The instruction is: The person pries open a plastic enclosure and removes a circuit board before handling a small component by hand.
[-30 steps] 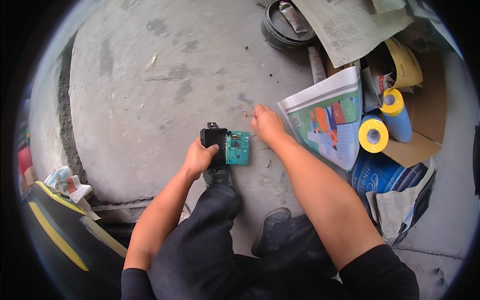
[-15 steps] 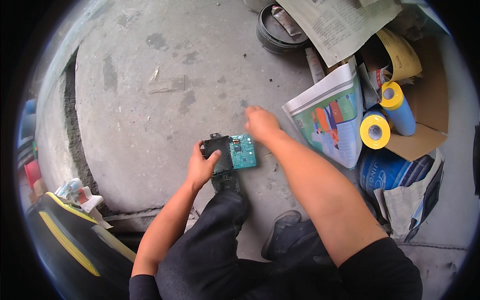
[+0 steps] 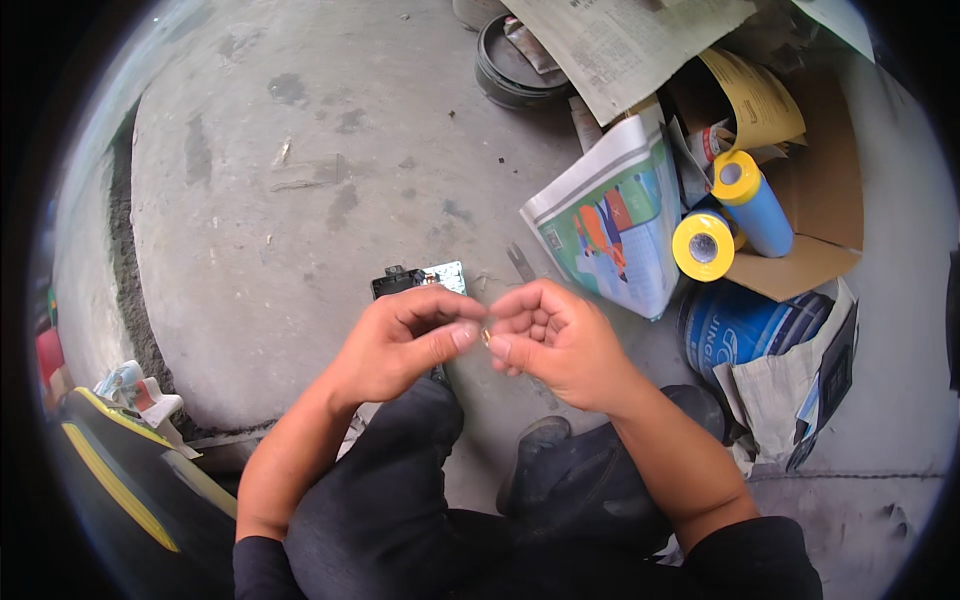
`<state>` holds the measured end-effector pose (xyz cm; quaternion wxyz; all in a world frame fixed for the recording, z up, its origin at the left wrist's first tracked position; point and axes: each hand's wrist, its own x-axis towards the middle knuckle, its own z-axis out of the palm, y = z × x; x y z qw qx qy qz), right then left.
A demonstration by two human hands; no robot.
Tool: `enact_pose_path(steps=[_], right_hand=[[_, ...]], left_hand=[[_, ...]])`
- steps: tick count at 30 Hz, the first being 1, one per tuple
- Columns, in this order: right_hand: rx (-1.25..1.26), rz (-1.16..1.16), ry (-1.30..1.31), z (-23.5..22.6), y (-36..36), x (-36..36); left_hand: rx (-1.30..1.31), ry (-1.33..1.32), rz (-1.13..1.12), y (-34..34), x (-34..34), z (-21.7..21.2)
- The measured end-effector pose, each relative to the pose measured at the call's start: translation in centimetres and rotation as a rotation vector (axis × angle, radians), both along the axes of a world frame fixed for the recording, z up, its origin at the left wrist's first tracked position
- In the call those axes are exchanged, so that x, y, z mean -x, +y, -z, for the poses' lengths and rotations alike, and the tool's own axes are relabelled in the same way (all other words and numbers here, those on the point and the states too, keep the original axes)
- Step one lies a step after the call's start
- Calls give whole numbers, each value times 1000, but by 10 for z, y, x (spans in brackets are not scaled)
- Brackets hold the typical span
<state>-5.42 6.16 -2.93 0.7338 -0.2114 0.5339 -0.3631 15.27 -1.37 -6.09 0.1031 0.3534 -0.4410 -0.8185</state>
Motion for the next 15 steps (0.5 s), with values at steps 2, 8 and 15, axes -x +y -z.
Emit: enact_pose_path(steps=[2,8,15], right_hand=[[65,25,1,-8,9,3],[311,66,266,-16,32,7],[597,126,426,-23,36,13]], left_hand=[[11,57,42,2,7,-13],[-18,27,98,6,21,-33],[12,151,12,15,31,-39]])
